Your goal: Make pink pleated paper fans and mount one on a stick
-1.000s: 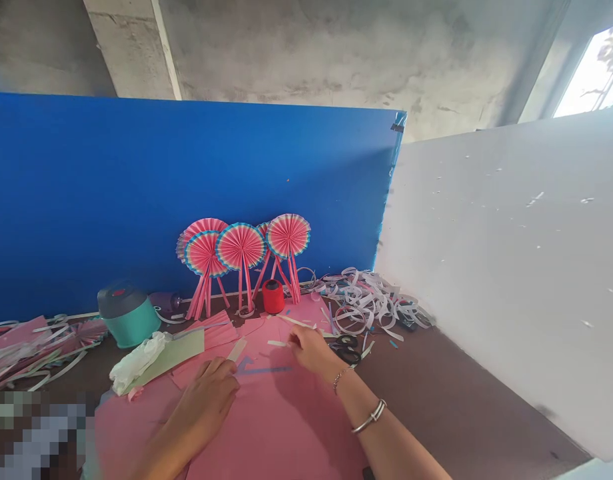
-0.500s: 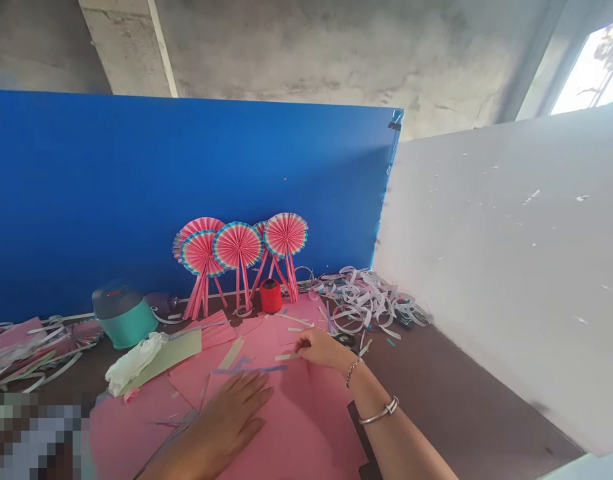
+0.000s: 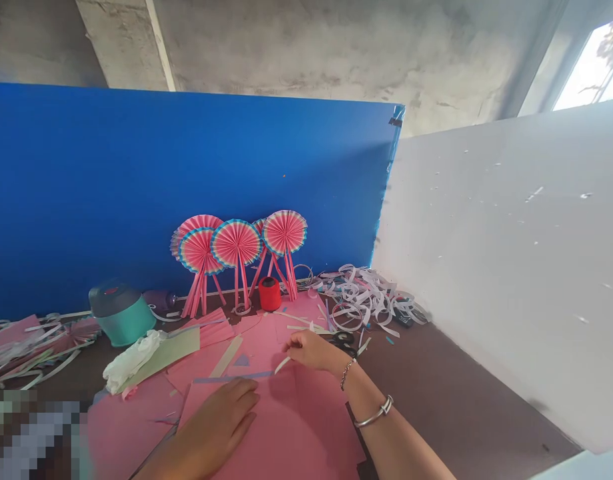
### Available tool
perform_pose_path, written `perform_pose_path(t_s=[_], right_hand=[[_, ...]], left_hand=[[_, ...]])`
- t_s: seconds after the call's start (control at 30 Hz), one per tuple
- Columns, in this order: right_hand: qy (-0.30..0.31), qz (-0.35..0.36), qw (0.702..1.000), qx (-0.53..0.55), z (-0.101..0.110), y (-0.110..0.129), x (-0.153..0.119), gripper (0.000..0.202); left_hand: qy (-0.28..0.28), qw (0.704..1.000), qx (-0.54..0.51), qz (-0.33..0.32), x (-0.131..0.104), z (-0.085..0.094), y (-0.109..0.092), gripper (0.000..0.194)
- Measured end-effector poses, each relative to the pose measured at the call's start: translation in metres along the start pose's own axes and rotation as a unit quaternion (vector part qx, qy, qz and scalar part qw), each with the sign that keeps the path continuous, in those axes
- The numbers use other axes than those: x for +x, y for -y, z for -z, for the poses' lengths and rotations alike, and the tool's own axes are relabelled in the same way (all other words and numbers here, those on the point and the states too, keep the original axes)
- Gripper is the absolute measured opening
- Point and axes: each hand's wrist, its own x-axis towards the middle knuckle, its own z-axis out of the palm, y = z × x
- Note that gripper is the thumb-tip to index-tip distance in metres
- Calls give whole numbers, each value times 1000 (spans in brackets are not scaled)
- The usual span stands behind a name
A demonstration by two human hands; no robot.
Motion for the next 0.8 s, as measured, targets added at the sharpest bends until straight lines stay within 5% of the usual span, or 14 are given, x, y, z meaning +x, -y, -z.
perform_pose_path(t_s=[0.1,0.33,0.47,0.67,0.8], right_hand=[[3,14,1000,-14,-2,-5,2,16],[-146,23,981,-128,-3,-11,6,21],[-195,25,945,-263,-5,0,2,19],[-44,142,928,-341,-17,21,-3,18],[2,150,916,-373,-24,28,-7,18]], left_hand=[[14,1000,13,9,0,3,-4,34],[4,1000,30,8,-3,-3,-7,40],[-3,1000,20,1,-3,-8,-4,38],[-13,1000,5,-4,-2,-1,-7,36],[0,1000,7,0,-1,6,-9,34]])
